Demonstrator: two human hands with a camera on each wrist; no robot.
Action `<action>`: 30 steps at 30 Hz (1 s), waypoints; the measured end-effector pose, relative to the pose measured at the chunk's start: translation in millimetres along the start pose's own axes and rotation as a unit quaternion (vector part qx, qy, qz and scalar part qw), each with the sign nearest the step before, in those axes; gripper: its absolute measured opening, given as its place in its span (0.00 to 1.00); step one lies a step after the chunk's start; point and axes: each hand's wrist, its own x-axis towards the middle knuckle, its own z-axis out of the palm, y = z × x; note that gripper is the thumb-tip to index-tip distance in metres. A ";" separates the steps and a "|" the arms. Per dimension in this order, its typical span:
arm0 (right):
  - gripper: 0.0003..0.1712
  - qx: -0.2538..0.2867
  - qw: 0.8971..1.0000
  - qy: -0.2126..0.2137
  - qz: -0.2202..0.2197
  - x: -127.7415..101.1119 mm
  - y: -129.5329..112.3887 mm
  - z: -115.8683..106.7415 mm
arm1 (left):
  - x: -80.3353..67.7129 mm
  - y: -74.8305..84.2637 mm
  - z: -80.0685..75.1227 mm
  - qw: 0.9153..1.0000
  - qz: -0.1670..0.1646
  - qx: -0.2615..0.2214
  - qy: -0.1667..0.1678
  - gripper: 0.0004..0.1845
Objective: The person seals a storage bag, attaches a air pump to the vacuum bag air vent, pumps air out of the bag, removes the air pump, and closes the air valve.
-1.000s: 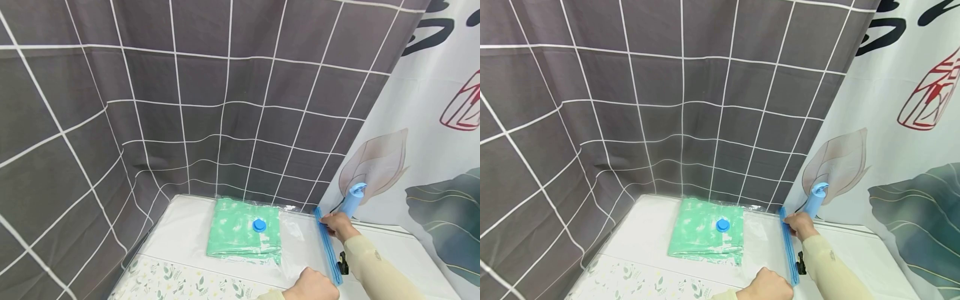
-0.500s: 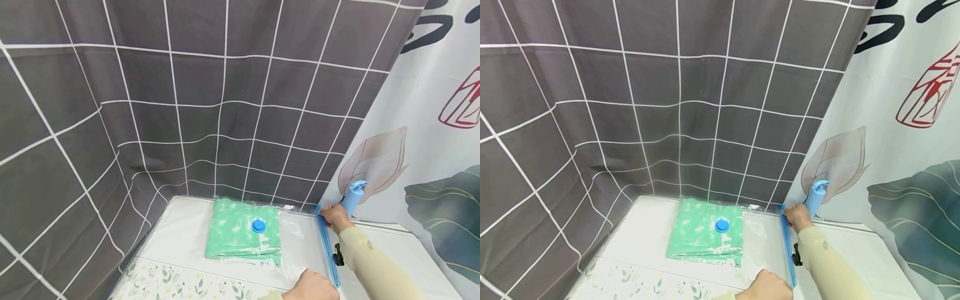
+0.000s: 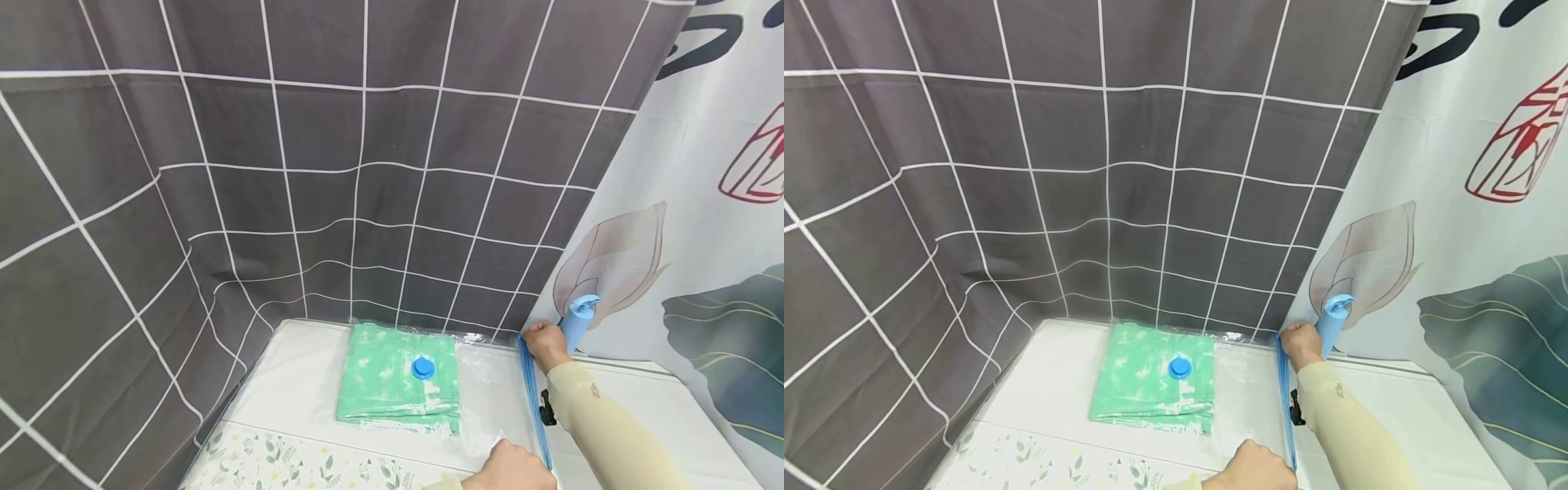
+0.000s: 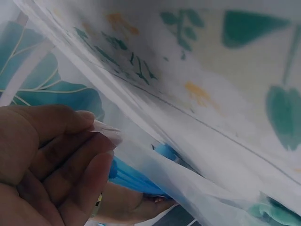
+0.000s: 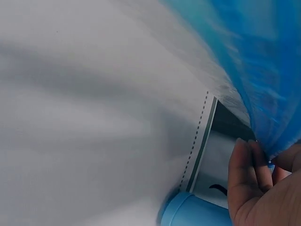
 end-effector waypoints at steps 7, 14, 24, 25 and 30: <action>0.11 -0.010 1.000 0.015 0.002 -5.8 -1.4 -5.6 | -8.4 0.8 -0.9 0.997 0.014 0.033 0.067 0.18; 0.17 -0.053 0.998 -0.035 -0.003 -16.1 6.2 -15.7 | -13.9 -3.1 -3.8 0.993 -0.002 0.064 0.097 0.18; 0.19 -0.203 0.973 -0.071 -0.086 -46.8 8.0 -39.8 | -41.3 -58.8 -16.5 0.969 -0.122 0.100 0.188 0.10; 0.20 -0.204 0.972 -0.073 -0.090 -49.3 6.8 -40.4 | -44.7 -71.9 -18.5 0.966 -0.143 0.097 0.190 0.10; 0.21 -0.186 0.971 -0.105 -0.109 -59.5 5.5 -32.1 | -70.3 -149.7 -22.6 0.955 -0.240 0.030 0.174 0.14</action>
